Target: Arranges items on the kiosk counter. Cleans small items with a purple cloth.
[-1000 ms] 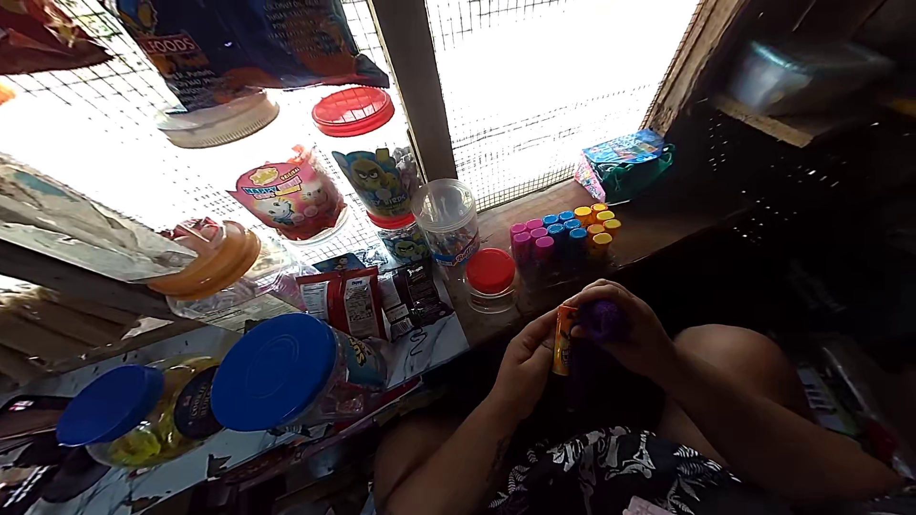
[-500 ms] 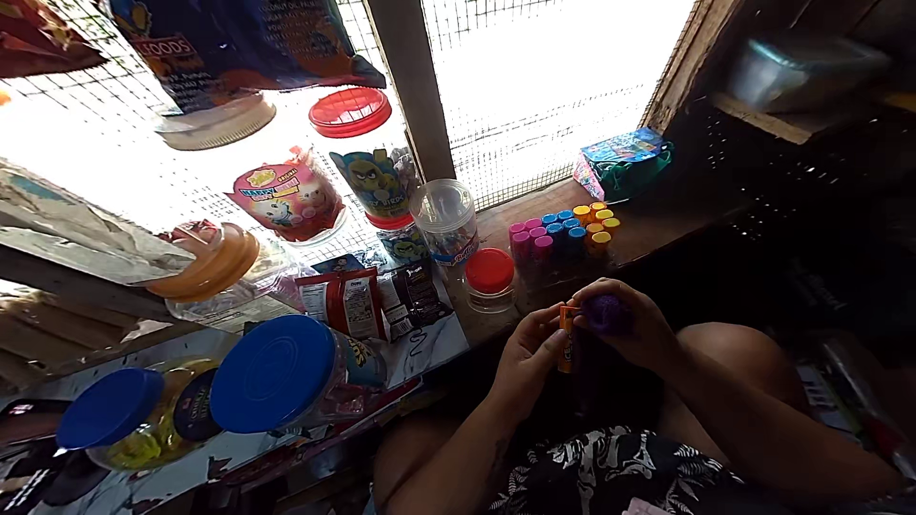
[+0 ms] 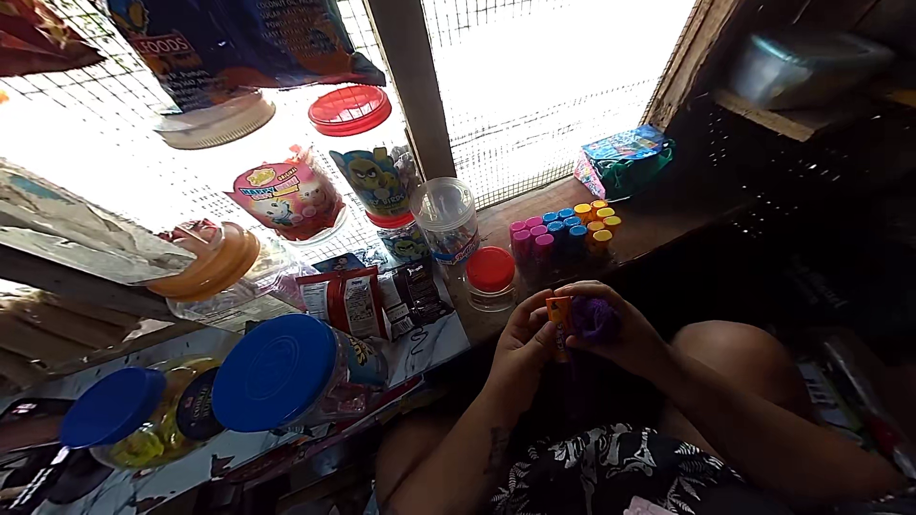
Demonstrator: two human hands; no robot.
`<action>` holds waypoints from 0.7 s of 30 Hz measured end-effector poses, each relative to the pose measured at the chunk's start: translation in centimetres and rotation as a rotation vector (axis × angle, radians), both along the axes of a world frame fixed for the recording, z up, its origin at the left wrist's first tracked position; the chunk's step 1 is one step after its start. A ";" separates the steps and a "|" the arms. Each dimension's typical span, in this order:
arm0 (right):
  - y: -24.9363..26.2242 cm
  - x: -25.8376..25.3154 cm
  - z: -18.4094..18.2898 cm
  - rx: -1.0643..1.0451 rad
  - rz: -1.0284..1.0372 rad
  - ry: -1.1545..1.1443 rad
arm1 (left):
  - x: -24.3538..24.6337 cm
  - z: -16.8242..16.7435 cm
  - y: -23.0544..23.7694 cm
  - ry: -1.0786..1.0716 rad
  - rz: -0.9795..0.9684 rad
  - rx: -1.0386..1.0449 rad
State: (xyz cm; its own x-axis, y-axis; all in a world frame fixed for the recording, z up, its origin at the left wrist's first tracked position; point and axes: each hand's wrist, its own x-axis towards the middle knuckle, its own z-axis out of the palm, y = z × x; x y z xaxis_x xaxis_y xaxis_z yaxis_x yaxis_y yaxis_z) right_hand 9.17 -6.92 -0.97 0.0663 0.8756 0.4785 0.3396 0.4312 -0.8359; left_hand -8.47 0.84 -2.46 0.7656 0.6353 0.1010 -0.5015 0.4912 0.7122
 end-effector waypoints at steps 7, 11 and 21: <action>0.2 0.0 0.7 -0.026 0.022 -0.088 | 0.0 -0.1 0.1 -0.009 -0.003 -0.019; 0.3 0.1 1.3 -0.003 -0.086 -0.108 | 0.2 -0.6 0.2 -0.043 -0.086 0.031; 1.2 -0.3 1.2 -0.001 -0.051 -0.019 | 0.1 -1.2 0.8 -0.140 -0.105 -0.042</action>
